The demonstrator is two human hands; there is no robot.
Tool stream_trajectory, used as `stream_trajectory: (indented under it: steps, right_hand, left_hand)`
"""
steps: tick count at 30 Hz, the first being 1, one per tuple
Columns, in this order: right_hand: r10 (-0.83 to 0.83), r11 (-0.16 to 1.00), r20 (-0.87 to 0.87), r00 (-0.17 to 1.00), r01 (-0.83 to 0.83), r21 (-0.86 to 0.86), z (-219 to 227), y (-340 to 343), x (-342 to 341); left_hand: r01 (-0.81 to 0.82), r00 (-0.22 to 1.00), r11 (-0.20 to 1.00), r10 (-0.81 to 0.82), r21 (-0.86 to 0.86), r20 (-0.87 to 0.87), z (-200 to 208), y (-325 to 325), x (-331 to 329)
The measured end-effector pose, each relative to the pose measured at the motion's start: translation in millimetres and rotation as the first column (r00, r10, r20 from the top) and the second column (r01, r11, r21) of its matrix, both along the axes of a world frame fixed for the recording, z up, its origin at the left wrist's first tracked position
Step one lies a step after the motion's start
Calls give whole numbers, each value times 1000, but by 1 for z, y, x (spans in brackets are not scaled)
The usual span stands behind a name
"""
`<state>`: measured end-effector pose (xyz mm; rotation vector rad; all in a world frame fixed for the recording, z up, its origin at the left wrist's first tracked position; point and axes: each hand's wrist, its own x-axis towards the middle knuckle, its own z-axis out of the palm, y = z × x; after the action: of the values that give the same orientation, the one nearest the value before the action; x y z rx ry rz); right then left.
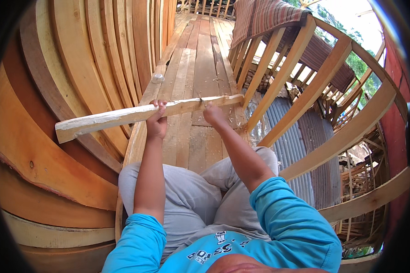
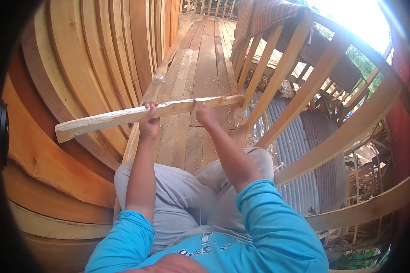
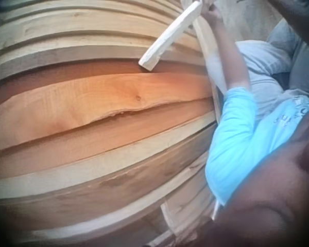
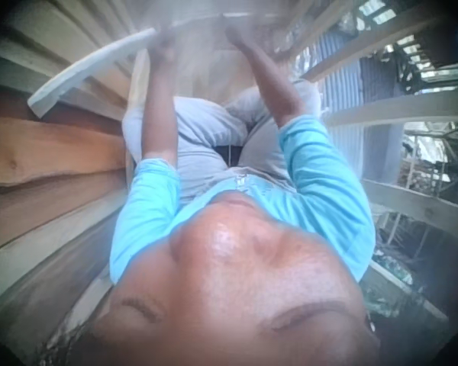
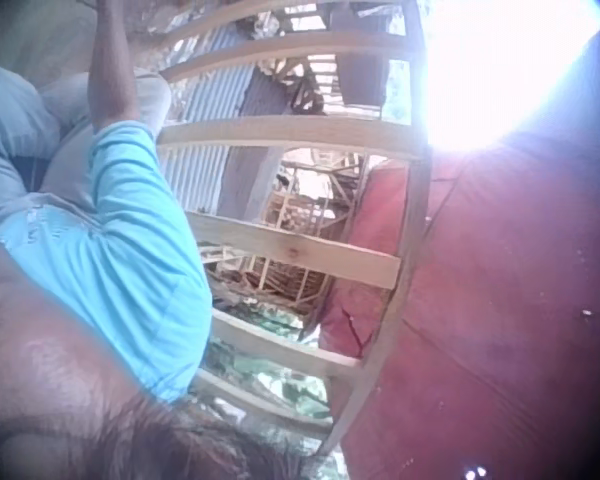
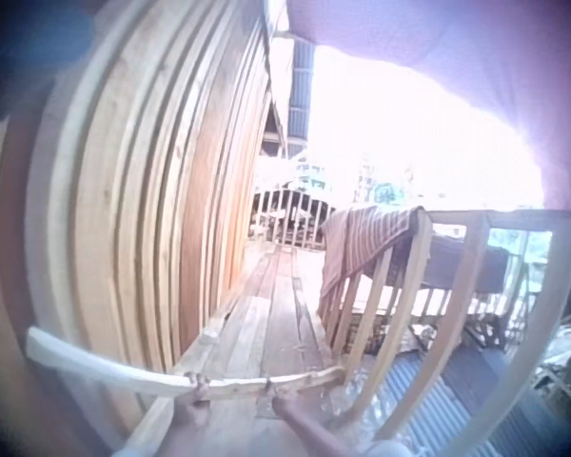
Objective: The person sits on a wooden floor and uses a knife to shave and shape a curved piece of wood. They hold the wood with one hand and repeatedly scrape the surface with the knife, removing thin shavings to refine the shape.
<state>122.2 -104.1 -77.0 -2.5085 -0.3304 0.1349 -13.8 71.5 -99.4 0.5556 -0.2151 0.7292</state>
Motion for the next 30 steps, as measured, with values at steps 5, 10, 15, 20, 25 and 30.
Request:
stream_trajectory:
  steps: [5,10,15,20,25,30]
  right_hand:
    - [132,988,11,991,-131,-83,33,23,-46]
    - [-35,994,-8,999,34,-104,-43,-60,56]
    - [64,996,55,996,-60,-68,-52,-33,45]
    - [194,981,67,979,-195,-4,-25,18,-20]
    - [99,953,217,971,-29,-303,-108,-131,174]
    - [199,916,55,978,-166,-364,-106,-110,175]
  left_hand:
    - [16,998,999,-19,-49,-56,4,0,-12]
    - [26,997,1000,-27,-17,-69,-11,6,-15]
    - [5,1000,1000,-6,-17,-29,2,0,-5]
    - [-43,997,999,43,5,-56,-2,9,-12]
    - [24,996,1000,-24,-5,-89,8,-11,-5]
    - [-1,998,996,6,86,-60,3,3,-3]
